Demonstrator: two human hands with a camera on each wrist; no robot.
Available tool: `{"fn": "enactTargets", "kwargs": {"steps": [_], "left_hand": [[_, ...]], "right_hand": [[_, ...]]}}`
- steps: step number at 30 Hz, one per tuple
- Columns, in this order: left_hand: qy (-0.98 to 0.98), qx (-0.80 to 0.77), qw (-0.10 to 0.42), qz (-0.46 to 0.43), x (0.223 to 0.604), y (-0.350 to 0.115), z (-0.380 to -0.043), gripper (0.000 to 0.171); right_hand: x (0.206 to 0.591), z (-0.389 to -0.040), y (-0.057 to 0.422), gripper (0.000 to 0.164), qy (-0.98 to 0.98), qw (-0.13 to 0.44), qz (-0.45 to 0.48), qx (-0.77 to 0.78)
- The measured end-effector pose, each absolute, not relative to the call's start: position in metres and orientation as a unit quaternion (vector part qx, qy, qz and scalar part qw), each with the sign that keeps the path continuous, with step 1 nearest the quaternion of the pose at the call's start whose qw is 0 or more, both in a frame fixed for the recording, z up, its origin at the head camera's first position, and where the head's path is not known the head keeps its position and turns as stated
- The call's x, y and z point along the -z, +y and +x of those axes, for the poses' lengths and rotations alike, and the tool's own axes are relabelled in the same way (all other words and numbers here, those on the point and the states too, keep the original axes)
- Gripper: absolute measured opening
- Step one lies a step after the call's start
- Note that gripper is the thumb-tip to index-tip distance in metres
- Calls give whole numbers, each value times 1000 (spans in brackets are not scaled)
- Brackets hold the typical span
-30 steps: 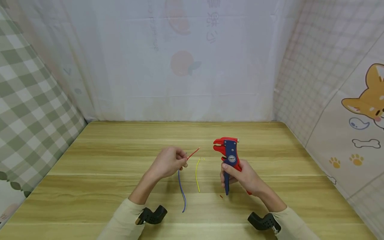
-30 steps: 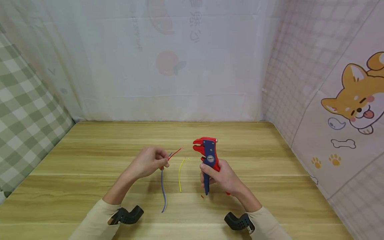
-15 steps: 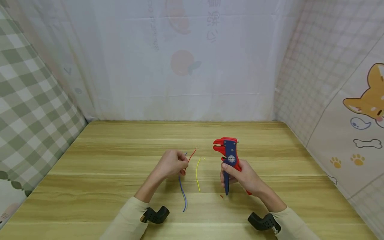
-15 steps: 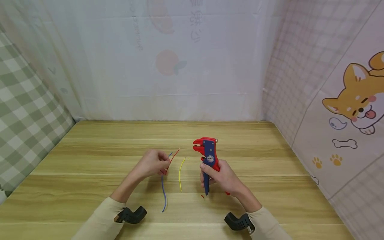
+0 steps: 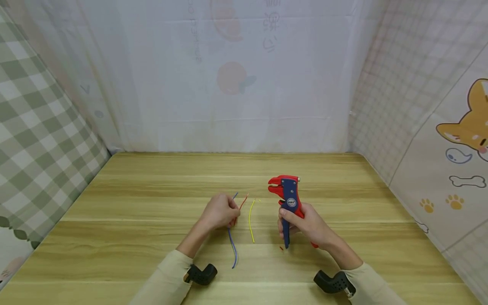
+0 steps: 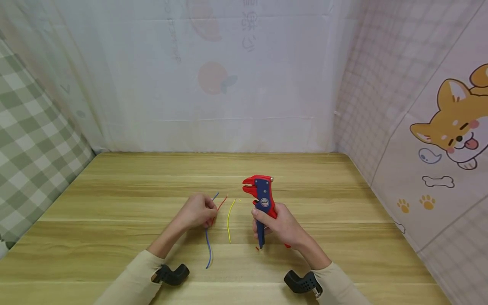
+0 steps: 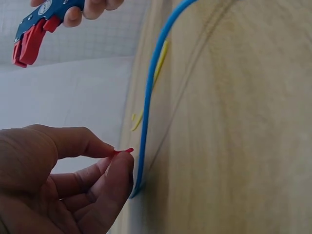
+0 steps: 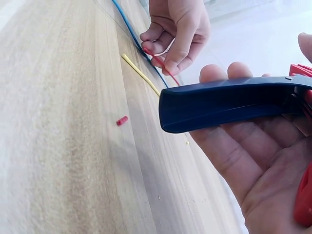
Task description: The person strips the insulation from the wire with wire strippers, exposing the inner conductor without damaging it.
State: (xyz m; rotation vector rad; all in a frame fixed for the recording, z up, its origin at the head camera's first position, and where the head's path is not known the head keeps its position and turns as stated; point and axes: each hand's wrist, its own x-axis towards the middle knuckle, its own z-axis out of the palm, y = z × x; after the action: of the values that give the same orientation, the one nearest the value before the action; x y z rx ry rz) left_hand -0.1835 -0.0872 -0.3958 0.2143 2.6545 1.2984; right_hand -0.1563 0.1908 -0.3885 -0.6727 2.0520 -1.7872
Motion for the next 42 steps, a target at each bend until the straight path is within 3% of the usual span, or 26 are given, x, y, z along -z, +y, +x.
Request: {"fn": "enactTargets", "kwargs": {"steps": [14, 42], "left_hand": [[899, -419, 107, 63, 399, -81, -180, 18], [910, -402, 70, 75, 396, -80, -180, 7]], "right_hand": [[389, -155, 189, 38, 724, 170, -239, 624], [390, -155, 188, 44, 723, 181, -241, 622]]}}
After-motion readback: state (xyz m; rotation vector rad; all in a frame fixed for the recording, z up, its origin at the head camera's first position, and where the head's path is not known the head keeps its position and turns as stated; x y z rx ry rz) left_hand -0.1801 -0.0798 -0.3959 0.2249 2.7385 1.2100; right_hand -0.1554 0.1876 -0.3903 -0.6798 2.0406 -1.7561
